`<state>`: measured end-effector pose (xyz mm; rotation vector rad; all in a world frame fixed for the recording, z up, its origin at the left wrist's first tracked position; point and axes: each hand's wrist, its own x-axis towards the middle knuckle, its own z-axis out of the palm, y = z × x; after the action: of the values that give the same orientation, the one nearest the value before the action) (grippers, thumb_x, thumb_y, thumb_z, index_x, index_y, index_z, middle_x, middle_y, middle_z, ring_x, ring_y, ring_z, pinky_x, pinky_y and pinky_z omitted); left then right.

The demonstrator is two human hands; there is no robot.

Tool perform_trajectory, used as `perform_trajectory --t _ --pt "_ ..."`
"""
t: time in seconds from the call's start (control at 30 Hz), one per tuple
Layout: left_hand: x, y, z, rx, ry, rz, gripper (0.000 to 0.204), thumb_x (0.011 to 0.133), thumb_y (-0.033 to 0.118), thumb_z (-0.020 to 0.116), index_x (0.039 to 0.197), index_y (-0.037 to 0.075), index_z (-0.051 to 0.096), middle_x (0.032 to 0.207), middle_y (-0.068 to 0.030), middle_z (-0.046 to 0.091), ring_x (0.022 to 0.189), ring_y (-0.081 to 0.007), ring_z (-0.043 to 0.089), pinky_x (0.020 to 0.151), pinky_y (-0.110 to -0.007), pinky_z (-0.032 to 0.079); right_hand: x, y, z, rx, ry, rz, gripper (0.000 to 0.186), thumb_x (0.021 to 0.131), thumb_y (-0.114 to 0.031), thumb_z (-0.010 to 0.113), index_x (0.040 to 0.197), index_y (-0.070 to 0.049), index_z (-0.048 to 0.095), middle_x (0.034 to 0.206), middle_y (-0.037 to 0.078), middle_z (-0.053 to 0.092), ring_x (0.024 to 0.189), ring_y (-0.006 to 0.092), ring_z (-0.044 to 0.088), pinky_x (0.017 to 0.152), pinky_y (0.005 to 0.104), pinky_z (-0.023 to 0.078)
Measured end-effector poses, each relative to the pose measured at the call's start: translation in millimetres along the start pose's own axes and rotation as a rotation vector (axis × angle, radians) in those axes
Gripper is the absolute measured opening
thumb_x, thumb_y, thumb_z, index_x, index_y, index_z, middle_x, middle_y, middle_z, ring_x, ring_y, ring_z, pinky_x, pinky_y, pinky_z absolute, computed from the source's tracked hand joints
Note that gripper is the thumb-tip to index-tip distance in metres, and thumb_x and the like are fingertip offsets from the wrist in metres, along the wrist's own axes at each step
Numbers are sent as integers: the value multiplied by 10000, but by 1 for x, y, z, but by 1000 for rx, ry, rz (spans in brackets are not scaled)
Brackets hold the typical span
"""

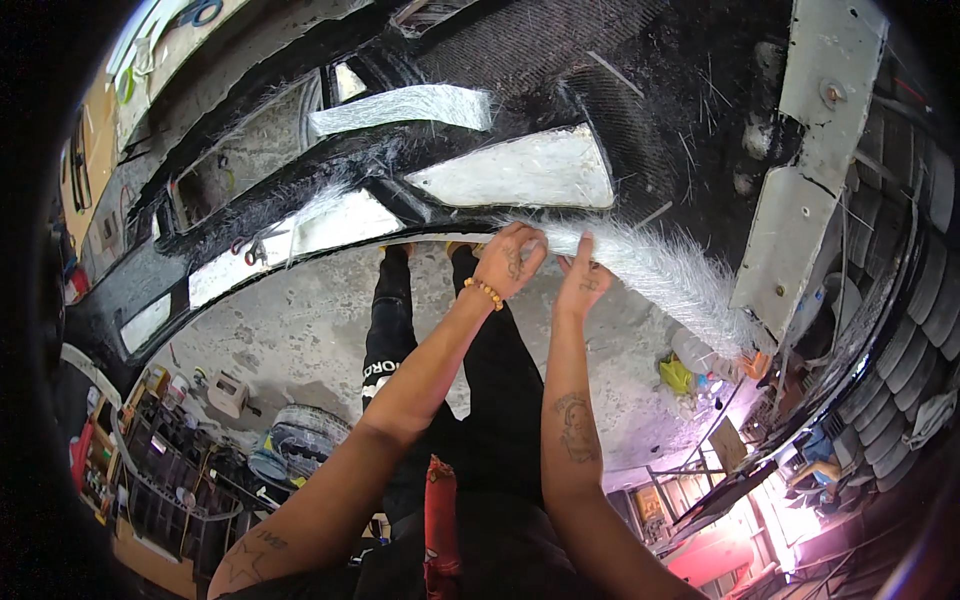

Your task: The person cuts strips of white fiberglass mat from a larger sheet using scissors. They place the cut mat onto a black carbon fiber car bumper, smoothing it into position. The person repeats this process, cutting additional strips and applying them to different sections of the bumper.

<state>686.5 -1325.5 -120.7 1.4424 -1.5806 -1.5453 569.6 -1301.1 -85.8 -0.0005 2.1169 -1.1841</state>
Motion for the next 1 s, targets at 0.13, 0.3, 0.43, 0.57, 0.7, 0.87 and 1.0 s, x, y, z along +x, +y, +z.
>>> perform_trajectory --t 0.13,0.3,0.43,0.57,0.7,0.87,1.0 --pt "13 12 5 127 -36 -144 390 848 370 649 831 -19 679 838 -178 651 835 -367 617 737 -413 495 -10 -5 20 -20 69 -11 562 879 -438 640 1024 83 486 974 158 545 874 219 599 793 397 586" --pt "19 21 8 173 2 -211 428 859 387 646 805 -38 661 838 -197 642 821 -370 613 712 -423 484 -10 -15 27 0 158 66 841 828 -661 574 1098 121 419 1144 218 465 1017 273 555 805 430 576" --pt "6 23 5 115 118 -78 286 890 244 612 870 -38 648 886 -184 639 844 -356 611 734 -411 485 -13 -26 29 -8 183 142 912 807 -726 535 1121 120 403 1156 206 470 1026 278 552 831 428 550" --pt "11 50 15 -278 42 166 198 878 54 505 1022 -11 624 1023 -172 609 903 -325 606 794 -375 491 -4 -11 7 -89 139 207 752 866 -624 562 1127 81 533 1140 191 577 973 228 585 813 356 495" --pt "28 62 22 -284 -8 306 375 835 -40 423 1166 25 586 1166 -166 558 1026 -309 580 862 -344 482 -18 -4 -4 18 12 -16 764 865 -612 575 1117 104 487 1121 197 551 971 221 587 810 352 512" --pt "25 66 13 -356 -204 139 452 819 -60 405 1232 40 558 1258 -173 509 1139 -306 527 938 -341 447 -13 -8 -9 5 37 81 790 874 -594 574 1244 77 385 1152 187 520 970 238 594 831 343 520" --pt "23 81 19 -435 -99 220 431 801 -78 401 1187 23 567 1186 -164 555 1070 -300 565 902 -351 462 -11 -12 -4 86 64 233 781 877 -597 567 1259 58 379 1142 185 524 997 236 582 847 349 517"
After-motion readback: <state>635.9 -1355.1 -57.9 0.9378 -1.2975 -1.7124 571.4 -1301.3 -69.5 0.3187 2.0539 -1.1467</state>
